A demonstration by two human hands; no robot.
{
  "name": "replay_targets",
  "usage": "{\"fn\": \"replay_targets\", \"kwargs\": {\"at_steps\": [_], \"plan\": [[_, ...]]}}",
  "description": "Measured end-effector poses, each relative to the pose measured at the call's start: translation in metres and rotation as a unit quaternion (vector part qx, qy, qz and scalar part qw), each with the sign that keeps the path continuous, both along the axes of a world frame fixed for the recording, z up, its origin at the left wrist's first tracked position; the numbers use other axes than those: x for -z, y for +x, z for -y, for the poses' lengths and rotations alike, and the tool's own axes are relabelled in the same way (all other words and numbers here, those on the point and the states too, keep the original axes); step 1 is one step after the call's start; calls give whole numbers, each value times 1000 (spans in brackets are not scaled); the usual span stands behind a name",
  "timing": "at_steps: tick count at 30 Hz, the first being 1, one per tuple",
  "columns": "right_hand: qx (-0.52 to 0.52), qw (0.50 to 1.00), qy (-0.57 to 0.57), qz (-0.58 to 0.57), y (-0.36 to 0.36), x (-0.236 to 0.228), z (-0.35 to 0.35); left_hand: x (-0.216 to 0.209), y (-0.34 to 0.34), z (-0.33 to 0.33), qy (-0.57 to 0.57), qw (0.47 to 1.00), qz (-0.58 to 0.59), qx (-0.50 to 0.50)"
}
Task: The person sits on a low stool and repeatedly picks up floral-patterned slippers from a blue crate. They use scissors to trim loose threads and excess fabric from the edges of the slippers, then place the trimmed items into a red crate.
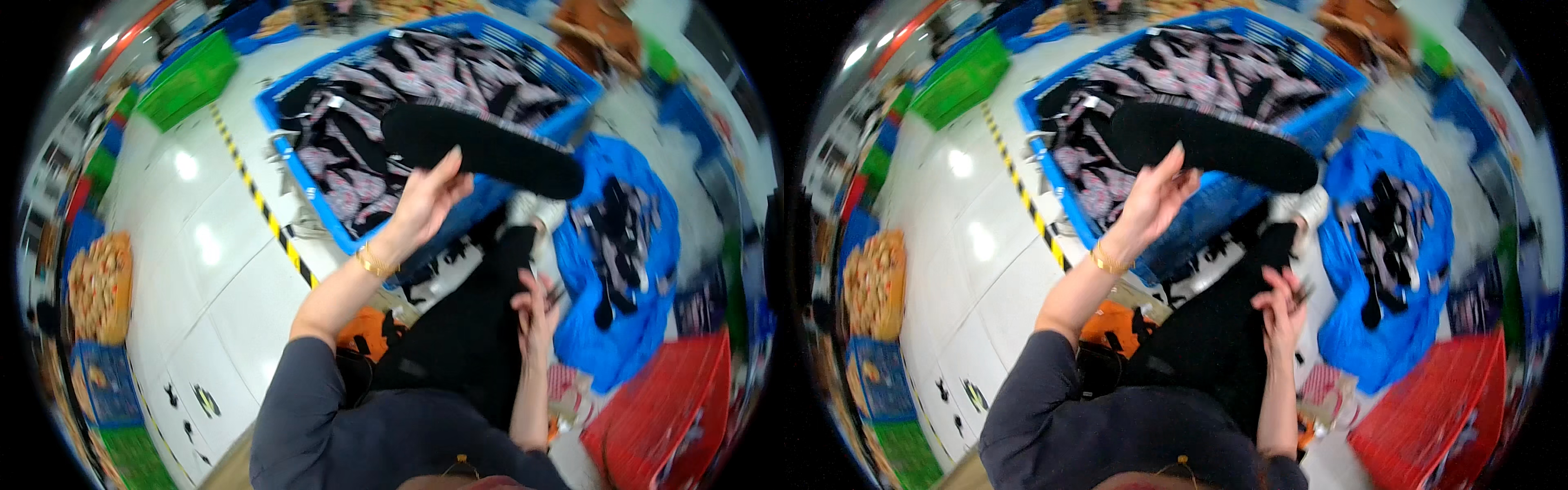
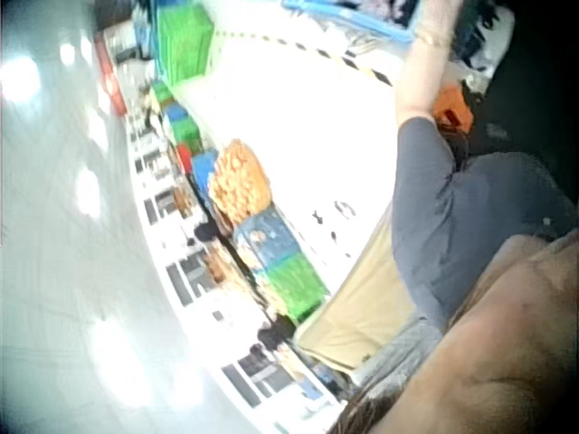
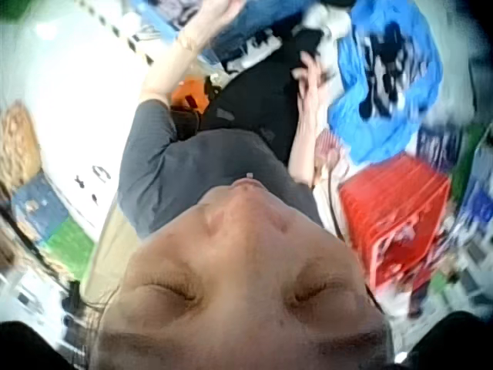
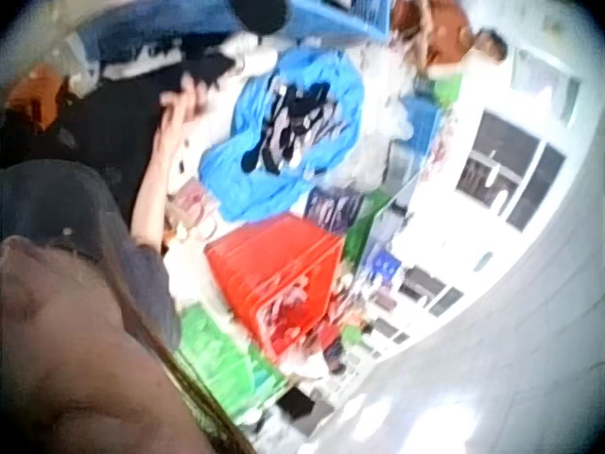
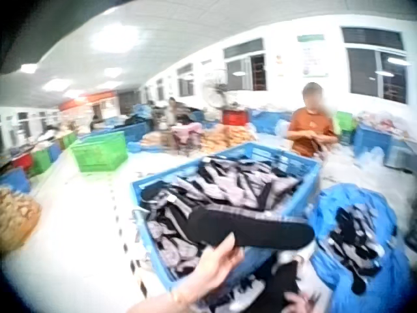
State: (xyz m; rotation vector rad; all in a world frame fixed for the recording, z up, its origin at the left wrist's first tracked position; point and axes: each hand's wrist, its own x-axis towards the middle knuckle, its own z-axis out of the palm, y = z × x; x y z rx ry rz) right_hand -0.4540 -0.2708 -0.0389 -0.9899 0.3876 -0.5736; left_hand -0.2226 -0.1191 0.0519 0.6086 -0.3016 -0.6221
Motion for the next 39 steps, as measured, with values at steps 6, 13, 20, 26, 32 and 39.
{"fn": "replay_targets", "kwargs": {"at_steps": [6, 13, 20, 26, 32, 39], "plan": [[106, 989, -67, 74, -18, -51, 2, 103, -145, 14, -62, 972, -197, 111], [101, 965, -242, 11, -76, -32, 17, 104, -180, 9, 244, 893, 83, 369], [64, 853, -511, -84, -92, -9, 10, 60, -145, 21, 226, 854, 457, 106], [28, 818, -571, -60, -86, 6, 19, 71, -124, 48, 200, 740, 602, 226], [34, 897, -422, -124, -78, 40, 25, 105, -120, 64, 210, 714, 640, 189], [27, 919, -373, -127, -89, 73, 17, 128, -143, 53, 198, 729, 642, 132]]}}
